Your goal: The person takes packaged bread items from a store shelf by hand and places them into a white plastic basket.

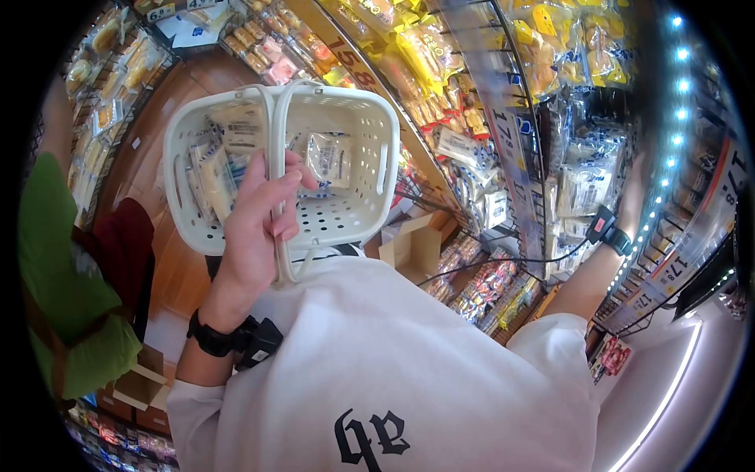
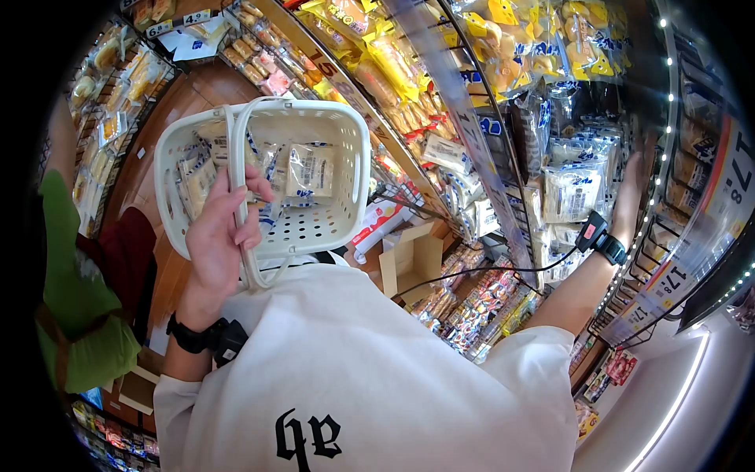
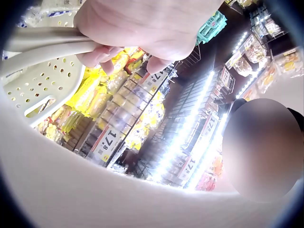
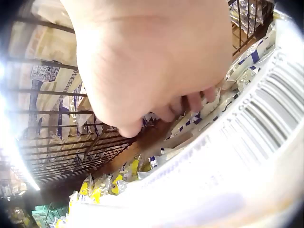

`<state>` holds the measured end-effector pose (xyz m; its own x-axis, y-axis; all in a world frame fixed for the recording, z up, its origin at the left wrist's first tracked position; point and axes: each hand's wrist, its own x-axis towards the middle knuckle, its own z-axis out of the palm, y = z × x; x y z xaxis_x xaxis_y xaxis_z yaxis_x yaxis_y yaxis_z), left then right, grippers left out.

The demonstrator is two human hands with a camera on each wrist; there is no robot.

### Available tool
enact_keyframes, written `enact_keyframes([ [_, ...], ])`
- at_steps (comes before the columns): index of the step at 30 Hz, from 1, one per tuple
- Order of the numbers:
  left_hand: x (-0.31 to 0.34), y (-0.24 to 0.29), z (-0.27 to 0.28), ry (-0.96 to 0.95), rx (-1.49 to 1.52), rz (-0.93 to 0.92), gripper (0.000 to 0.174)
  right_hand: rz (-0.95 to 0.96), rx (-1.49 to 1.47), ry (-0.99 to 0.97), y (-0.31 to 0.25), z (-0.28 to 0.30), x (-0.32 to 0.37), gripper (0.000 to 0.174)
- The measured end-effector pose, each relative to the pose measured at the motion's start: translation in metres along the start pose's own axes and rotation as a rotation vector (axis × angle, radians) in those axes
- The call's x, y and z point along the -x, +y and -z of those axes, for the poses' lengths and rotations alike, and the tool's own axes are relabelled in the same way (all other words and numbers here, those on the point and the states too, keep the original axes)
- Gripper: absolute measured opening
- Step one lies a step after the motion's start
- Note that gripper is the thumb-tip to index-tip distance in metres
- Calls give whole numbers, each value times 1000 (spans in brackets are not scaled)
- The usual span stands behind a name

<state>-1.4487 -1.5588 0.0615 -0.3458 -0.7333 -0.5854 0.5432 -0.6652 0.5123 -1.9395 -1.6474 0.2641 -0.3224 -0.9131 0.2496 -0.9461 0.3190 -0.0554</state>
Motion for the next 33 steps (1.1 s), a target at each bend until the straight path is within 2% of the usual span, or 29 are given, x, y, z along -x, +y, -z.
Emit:
enact_keyframes([
  [1, 1, -2, 0, -3, -1, -6, 36, -21, 35, 45, 6, -2, 0, 59],
  [5, 5, -3, 2, -7, -6, -29, 35, 3, 159, 38, 39, -1, -9, 60],
  [9, 11, -4, 3, 2, 4, -44, 34, -31, 176, 90, 26, 1, 3, 62],
  [14, 15, -6, 3, -15, -1, -69, 35, -158, 42, 111, -12, 5, 35, 66],
  [17, 17, -8, 0, -19, -14, -66, 35, -163, -57, 22, 40, 9, 38, 71],
  [19, 19, -9, -2, -18, 30, -70, 34, -43, -92, -127, 32, 13, 52, 78],
  [21, 19, -13, -2, -19, 58, -56, 34, 203, -108, -75, 11, 6, 76, 77],
  [22, 17, -17, 0, -20, 61, -42, 34, 233, -4, -28, 4, 5, 90, 71],
  [23, 18, -17, 5, -8, 52, -31, 35, 381, 157, 85, -25, 3, 110, 57],
  [25, 20, -14, 4, -23, 77, -16, 34, 461, -40, 149, -76, -8, 144, 39],
  [27, 23, -15, 4, -48, 89, -8, 33, 372, -583, -193, -112, -25, 177, 29],
  [29, 28, -14, 2, -95, 79, -21, 32, 295, -681, -679, -147, -49, 202, 28],
  [31, 33, -18, -5, -140, 51, -27, 32, 335, -701, -1064, -171, -92, 216, 35],
  [33, 41, -20, -11, -155, 3, -35, 32, 424, -530, -1183, -181, -156, 228, 48],
])
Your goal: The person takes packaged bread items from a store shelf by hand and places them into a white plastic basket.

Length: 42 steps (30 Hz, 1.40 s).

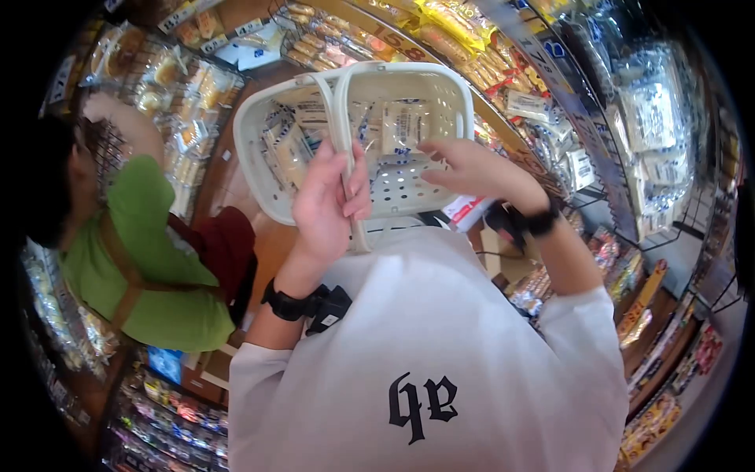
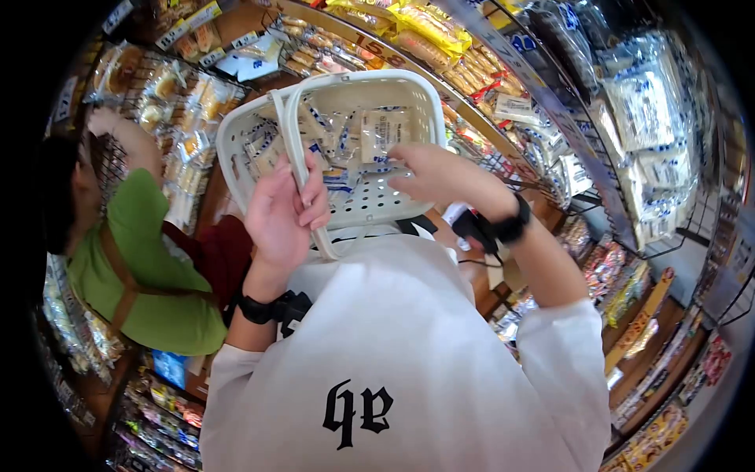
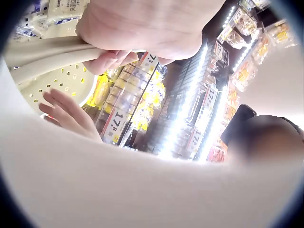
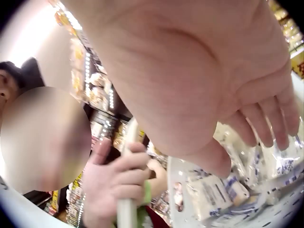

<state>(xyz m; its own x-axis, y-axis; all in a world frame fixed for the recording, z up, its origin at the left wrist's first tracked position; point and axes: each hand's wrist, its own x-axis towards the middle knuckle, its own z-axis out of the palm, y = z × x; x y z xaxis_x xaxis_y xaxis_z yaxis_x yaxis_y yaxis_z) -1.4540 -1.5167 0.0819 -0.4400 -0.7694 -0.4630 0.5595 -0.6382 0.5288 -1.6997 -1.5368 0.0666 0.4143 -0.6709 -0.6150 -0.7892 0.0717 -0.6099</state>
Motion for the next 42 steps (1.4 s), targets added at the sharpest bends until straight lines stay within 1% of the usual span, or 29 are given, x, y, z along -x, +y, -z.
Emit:
enact_keyframes([
  [2, 8, -2, -8, -18, -58, -2, 32, -252, 4, 23, 11, -14, -50, 62],
  [5, 14, -1, -20, -65, -136, 0, 31, -476, 357, 494, 38, -57, -114, 80],
  [8, 16, -6, -25, -74, -153, -8, 30, -510, 370, 342, 65, -58, -140, 98],
  [9, 14, -8, -29, -54, -155, -12, 29, -472, 454, 241, 58, -49, -136, 83],
  [11, 13, -11, -30, -24, -142, -9, 28, -168, 344, 32, 34, -25, -96, 52],
  [12, 11, -14, -26, 8, -95, 5, 27, 0, 243, 235, 60, -46, -97, 30],
  [13, 11, -15, -25, 28, -88, 0, 27, -80, 340, 84, 39, -40, -89, 29],
  [14, 10, -17, -24, 73, -105, -14, 27, 166, 457, 313, 41, -47, -74, 23],
  [15, 10, -14, -26, 69, -111, -27, 28, 130, 516, 322, 5, -31, -44, 26],
  [16, 9, -14, -27, 87, -114, -61, 29, 135, 474, 356, -4, -26, -24, 23],
  [18, 8, -13, -29, 146, -167, -75, 30, 108, 364, 487, -28, -9, 24, 25],
  [20, 6, -14, -27, 157, -278, -66, 32, 145, -55, 626, -28, 2, 56, 28],
  [23, 3, -23, -27, 149, -372, -76, 37, -91, -1210, 621, -40, -7, 79, 30],
  [24, 2, -25, -29, 140, -391, -88, 40, -69, -1316, 621, -31, -18, 78, 32],
  [26, -1, -28, -37, 149, -380, -98, 42, -159, -1415, 531, -47, -23, 72, 32],
  [28, -5, -29, -42, 163, -375, -116, 49, -127, -1338, 500, -49, -32, 69, 32],
  [29, -5, -29, -36, 161, -335, -42, 53, -111, -1300, 478, -47, -34, 67, 32],
  [32, -3, -30, -29, 129, -360, -42, 52, -68, -936, 264, -20, -28, 85, 31],
  [33, -4, -37, -33, 167, -396, -120, 51, -67, -928, 302, -22, -22, 92, 29],
  [35, -5, -36, -7, 21, -279, 8, 52, -23, -871, 338, -1, -14, 119, 42],
  [36, -6, -35, 1, -53, -222, 70, 54, -46, -924, 520, 12, -17, 140, 45],
  [37, -8, -38, -9, 38, -268, 28, 55, -63, -962, 711, 25, -20, 161, 47],
  [38, -9, -38, -5, 9, -253, 35, 53, -74, -982, 897, 38, -23, 183, 50],
  [40, -13, -39, 6, -54, -224, 45, 50, -115, -1016, 1365, 59, -17, 209, 39],
  [41, -13, -38, 3, -29, -251, 47, 48, -138, -990, 1592, 70, -13, 223, 35],
  [42, -15, -38, 3, -6, -235, 66, 47, 208, -1165, 1393, 92, -1, 242, 33],
])
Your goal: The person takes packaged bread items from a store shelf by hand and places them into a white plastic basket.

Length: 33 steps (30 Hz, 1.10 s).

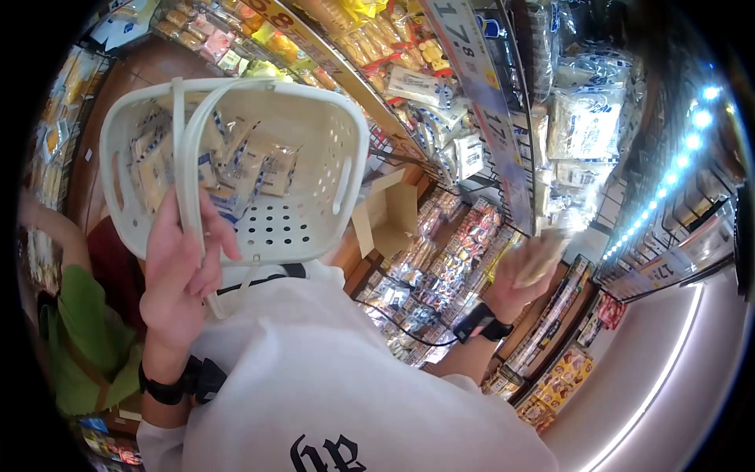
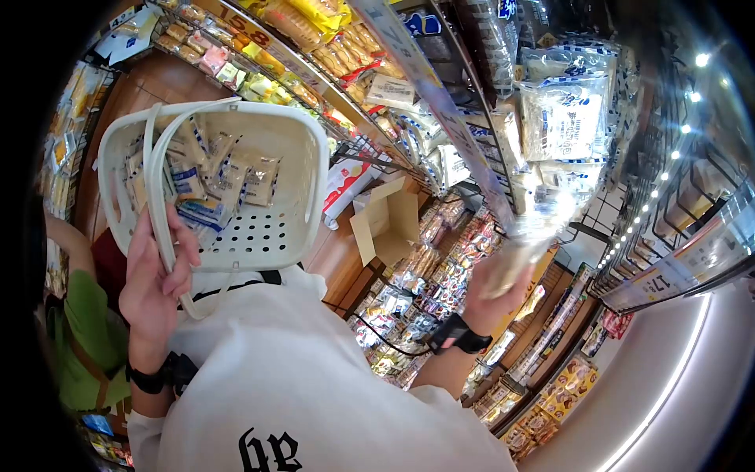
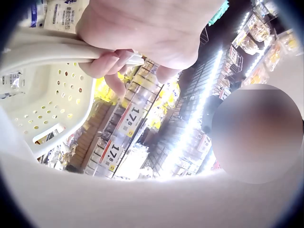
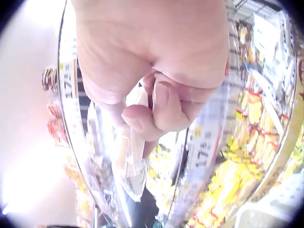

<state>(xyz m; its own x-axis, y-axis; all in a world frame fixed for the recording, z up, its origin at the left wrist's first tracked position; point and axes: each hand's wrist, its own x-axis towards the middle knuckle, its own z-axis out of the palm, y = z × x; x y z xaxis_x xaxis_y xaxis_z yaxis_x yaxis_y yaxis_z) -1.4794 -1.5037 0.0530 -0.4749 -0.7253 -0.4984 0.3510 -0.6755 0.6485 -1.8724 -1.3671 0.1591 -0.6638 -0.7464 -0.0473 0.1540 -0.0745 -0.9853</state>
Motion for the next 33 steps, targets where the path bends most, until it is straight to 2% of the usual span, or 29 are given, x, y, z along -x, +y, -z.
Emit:
enact_keyframes([
  [1, -2, -1, 1, 20, 20, 20, 46, -68, -264, -252, -10, 26, -17, 31],
  [2, -3, -2, 3, 39, 40, 41, 45, -56, -320, -88, -21, 38, -20, 31],
  [5, -8, -7, 7, 58, 113, 56, 40, 95, -352, 178, -41, 46, -40, 31],
  [8, -12, -3, 4, 97, 160, 65, 38, 164, -335, 152, -55, 65, -66, 30],
  [9, -13, -1, 1, 117, 171, 68, 39, 121, -409, 63, -67, 106, -83, 29],
  [12, -13, -3, 1, 84, 148, 39, 38, 46, -719, 214, -83, 132, -121, 29],
  [13, -13, -4, 2, 58, 131, 21, 36, 27, -724, 268, -91, 145, -134, 27],
  [16, -12, -1, -1, 75, 119, 22, 36, 39, -636, 168, -104, 189, -177, 33],
  [19, -11, 2, -2, 97, 113, 17, 35, 28, -487, 292, -114, 212, -213, 21],
  [21, -10, 1, -3, 135, 132, 5, 36, 10, -523, 320, -117, 219, -232, 15],
  [25, -9, 0, -3, 169, 167, -3, 37, 3, -639, 320, -127, 235, -262, 15],
  [29, -13, -2, -12, 216, 171, -8, 37, -105, -633, 256, -138, 244, -285, 16],
  [32, -15, -6, -15, 209, 171, -10, 36, -170, -485, 271, -145, 235, -281, 16],
  [33, -16, -6, -19, 220, 169, -5, 36, -84, -261, 295, -148, 238, -280, 17],
])
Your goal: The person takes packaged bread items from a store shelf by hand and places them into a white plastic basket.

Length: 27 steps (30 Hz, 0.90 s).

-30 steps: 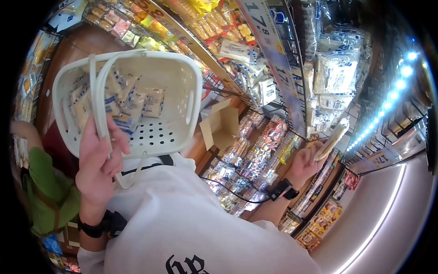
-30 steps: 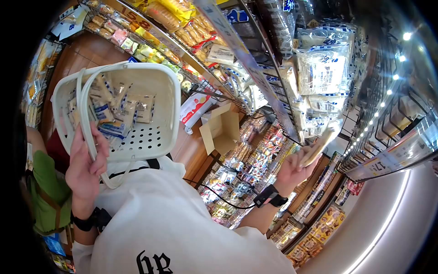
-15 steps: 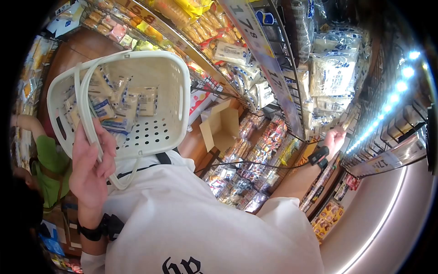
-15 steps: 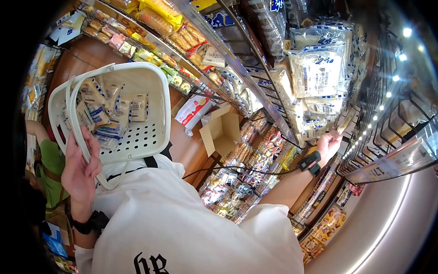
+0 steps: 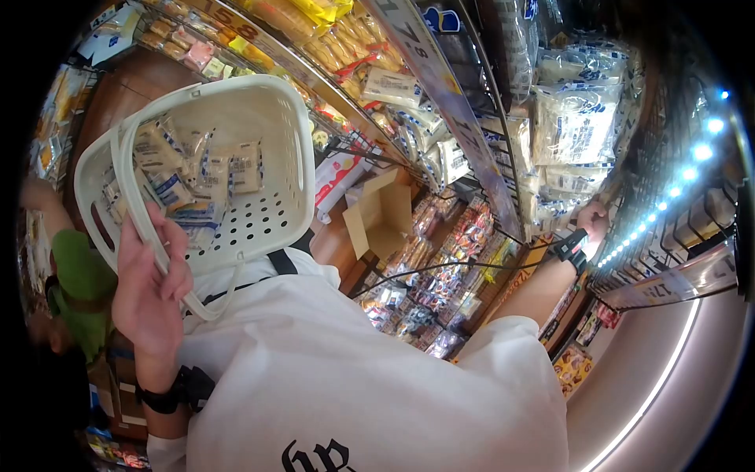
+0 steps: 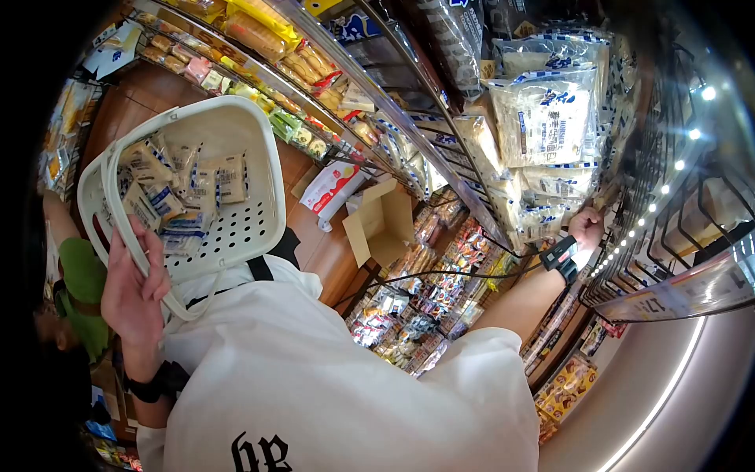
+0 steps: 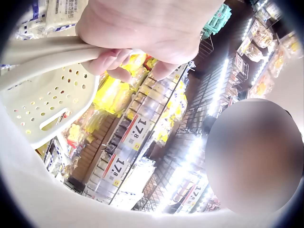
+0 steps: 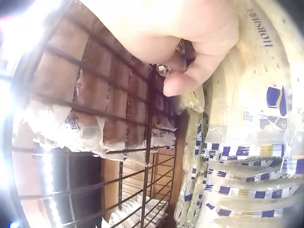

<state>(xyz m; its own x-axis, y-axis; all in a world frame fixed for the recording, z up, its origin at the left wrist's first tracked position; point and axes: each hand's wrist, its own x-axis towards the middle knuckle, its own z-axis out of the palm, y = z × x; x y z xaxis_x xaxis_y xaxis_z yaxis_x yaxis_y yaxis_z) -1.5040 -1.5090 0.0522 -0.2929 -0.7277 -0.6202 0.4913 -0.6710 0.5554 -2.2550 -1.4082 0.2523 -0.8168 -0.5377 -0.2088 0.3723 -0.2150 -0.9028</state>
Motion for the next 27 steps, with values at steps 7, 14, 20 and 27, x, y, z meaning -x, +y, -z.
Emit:
enact_keyframes([
  [7, -3, -6, -9, 24, -24, 45, 36, -285, -222, -75, -41, 35, -47, 16],
  [14, -3, -15, -9, 34, 5, 33, 36, -74, -244, -65, -32, 10, -59, 14],
  [20, 1, -18, -11, 101, 22, -5, 35, 222, -30, 26, -4, -22, -47, 20],
  [27, -2, -19, -17, 61, 12, 9, 33, -210, -213, -97, -37, -2, -79, 17],
])
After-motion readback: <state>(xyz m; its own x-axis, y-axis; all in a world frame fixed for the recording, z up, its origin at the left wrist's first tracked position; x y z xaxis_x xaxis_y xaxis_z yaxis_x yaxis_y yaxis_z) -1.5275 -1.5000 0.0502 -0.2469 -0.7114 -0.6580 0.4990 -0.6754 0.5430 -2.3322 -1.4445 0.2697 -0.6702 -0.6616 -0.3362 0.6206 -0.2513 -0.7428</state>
